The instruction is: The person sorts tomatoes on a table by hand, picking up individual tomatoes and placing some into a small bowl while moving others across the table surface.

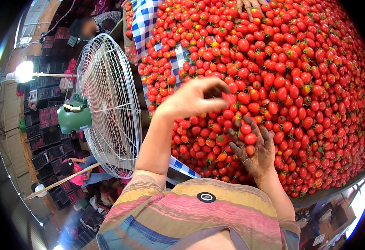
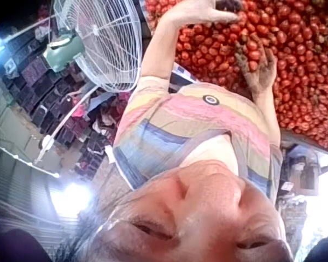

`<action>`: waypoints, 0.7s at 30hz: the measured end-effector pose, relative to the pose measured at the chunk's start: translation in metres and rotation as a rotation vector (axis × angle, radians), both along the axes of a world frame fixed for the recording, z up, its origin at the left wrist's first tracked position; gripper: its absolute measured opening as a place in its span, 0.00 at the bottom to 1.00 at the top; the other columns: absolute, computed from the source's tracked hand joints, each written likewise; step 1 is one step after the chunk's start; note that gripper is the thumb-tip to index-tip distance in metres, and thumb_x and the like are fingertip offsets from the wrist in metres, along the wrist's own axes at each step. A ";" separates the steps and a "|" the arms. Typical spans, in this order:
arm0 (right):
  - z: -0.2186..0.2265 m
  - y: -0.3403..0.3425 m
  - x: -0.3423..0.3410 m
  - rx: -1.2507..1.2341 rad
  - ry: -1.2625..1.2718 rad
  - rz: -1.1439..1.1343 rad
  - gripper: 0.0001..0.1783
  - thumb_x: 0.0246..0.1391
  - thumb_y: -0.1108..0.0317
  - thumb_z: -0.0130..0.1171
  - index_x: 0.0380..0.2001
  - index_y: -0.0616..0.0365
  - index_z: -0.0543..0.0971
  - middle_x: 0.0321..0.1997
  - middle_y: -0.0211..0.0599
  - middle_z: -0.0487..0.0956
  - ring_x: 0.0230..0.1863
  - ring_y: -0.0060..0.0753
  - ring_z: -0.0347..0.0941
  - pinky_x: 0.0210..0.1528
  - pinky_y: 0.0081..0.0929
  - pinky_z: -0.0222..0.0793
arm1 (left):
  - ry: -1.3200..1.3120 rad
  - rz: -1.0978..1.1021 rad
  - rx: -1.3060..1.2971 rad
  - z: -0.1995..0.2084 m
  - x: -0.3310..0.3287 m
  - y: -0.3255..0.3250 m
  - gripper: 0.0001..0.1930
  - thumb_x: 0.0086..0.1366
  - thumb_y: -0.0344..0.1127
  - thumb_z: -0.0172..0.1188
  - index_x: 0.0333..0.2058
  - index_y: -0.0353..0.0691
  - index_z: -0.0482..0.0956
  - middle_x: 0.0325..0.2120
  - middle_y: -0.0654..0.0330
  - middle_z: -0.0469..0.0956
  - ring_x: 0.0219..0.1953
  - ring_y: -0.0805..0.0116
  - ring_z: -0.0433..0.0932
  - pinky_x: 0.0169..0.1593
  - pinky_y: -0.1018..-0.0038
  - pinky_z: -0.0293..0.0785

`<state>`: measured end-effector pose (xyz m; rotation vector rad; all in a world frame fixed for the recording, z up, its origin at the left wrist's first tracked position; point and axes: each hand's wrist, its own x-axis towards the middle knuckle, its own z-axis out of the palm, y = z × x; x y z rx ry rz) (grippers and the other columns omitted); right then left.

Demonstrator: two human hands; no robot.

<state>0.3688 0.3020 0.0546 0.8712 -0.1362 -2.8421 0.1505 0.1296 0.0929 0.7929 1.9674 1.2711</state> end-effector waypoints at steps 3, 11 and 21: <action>0.002 -0.002 0.004 -0.029 -0.013 -0.026 0.27 0.68 0.52 0.51 0.65 0.49 0.68 0.69 0.44 0.67 0.65 0.54 0.67 0.46 0.43 0.83 | 0.356 0.127 0.064 -0.013 -0.019 0.009 0.18 0.62 0.41 0.69 0.45 0.35 0.82 0.38 0.58 0.83 0.42 0.69 0.81 0.47 0.70 0.76; -0.019 0.005 0.015 0.044 0.112 0.030 0.19 0.66 0.56 0.57 0.57 0.48 0.75 0.62 0.41 0.71 0.48 0.42 0.72 0.32 0.25 0.78 | 0.662 0.493 -0.685 -0.050 -0.193 0.055 0.31 0.66 0.58 0.55 0.64 0.51 0.68 0.68 0.49 0.62 0.72 0.49 0.54 0.67 0.38 0.57; -0.013 0.015 0.016 0.029 0.292 0.022 0.18 0.65 0.57 0.60 0.53 0.50 0.72 0.54 0.39 0.73 0.51 0.41 0.73 0.32 0.26 0.82 | 0.669 0.812 -0.692 -0.093 -0.090 -0.043 0.28 0.65 0.54 0.55 0.63 0.55 0.70 0.65 0.51 0.63 0.69 0.46 0.58 0.65 0.35 0.54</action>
